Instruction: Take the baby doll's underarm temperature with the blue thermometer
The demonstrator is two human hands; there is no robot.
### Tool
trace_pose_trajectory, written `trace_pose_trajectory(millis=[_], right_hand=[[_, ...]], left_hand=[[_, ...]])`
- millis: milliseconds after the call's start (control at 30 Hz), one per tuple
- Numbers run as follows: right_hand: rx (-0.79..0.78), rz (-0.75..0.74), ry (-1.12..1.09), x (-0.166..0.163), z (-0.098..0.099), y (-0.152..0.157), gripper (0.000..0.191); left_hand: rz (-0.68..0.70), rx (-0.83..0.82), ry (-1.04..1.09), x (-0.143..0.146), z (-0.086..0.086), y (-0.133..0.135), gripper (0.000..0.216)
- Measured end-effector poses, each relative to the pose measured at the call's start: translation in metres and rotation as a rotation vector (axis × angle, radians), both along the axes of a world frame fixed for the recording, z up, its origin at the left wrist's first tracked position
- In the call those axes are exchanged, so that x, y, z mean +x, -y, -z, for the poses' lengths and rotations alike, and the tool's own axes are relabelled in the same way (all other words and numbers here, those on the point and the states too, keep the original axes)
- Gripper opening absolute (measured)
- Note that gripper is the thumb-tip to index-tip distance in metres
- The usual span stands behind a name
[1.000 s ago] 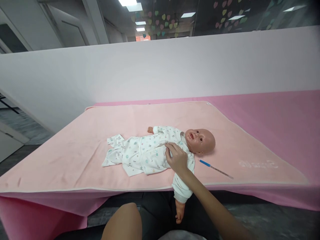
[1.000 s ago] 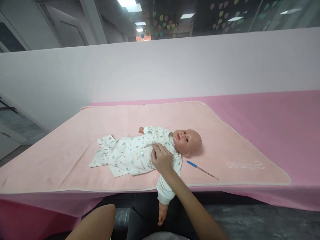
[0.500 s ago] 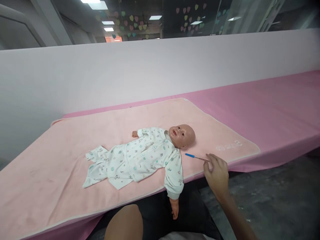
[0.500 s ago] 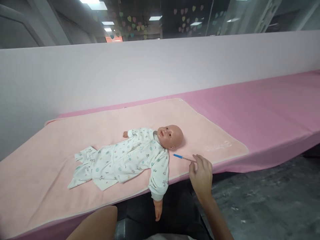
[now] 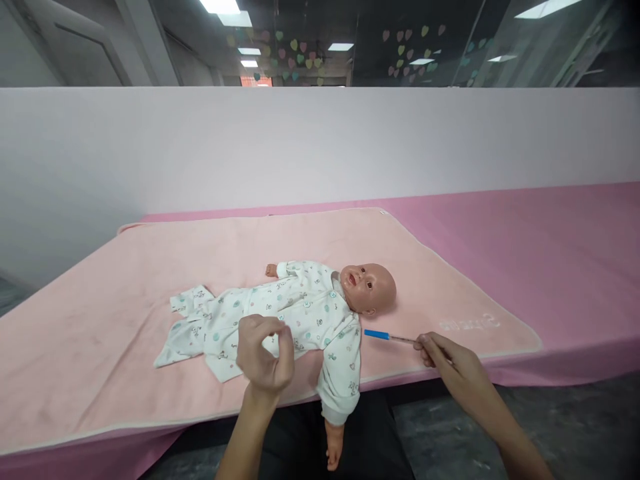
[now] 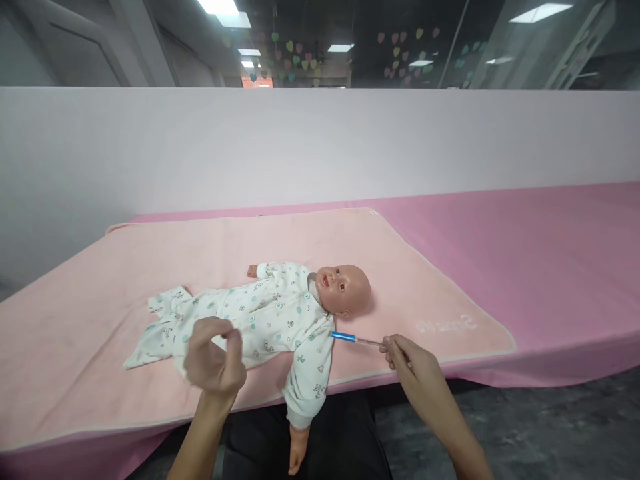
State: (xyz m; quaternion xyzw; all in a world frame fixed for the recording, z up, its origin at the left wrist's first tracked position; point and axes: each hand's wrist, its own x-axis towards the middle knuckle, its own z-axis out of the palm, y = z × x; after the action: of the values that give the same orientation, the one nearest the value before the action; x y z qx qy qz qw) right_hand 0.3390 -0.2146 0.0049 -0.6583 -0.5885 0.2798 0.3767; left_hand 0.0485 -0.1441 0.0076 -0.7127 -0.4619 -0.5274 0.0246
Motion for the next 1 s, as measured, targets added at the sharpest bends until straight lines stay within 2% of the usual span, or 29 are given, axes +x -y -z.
trace_pose_trajectory(millis=[67,167,233,333,567,733,867,1000], right_hand=[[0.011,0.010,-0.200,-0.010,-0.018,-0.009,0.042],[0.065,0.026,-0.327,-0.035,-0.037,-0.031,0.049],[0.104,-0.036,-0.418,-0.053,-0.046,-0.046,0.054],[0.134,-0.049,-0.508,-0.075,-0.055,-0.062,0.057],[0.146,-0.048,-0.510,-0.095,-0.067,-0.070,0.055],[0.016,-0.194,-0.688,-0.093,-0.078,-0.074,0.052],[-0.011,-0.203,-0.639,-0.092,-0.082,-0.076,0.050],[0.179,-0.082,-0.447,-0.094,-0.079,-0.071,0.051]], left_hand=[[-0.119,0.044,-0.065,-0.023,0.006,0.013,0.012],[-0.220,-0.109,-0.218,-0.040,0.017,0.020,0.027],[-0.213,-0.237,-0.239,-0.046,0.023,0.022,0.033],[-0.177,-0.326,-0.242,-0.051,0.028,0.027,0.037],[-0.163,-0.342,-0.259,-0.050,0.027,0.029,0.036],[-0.168,-0.334,-0.260,-0.050,0.028,0.028,0.034],[-0.166,-0.338,-0.261,-0.051,0.029,0.029,0.034],[-0.165,-0.330,-0.263,-0.051,0.029,0.028,0.034]])
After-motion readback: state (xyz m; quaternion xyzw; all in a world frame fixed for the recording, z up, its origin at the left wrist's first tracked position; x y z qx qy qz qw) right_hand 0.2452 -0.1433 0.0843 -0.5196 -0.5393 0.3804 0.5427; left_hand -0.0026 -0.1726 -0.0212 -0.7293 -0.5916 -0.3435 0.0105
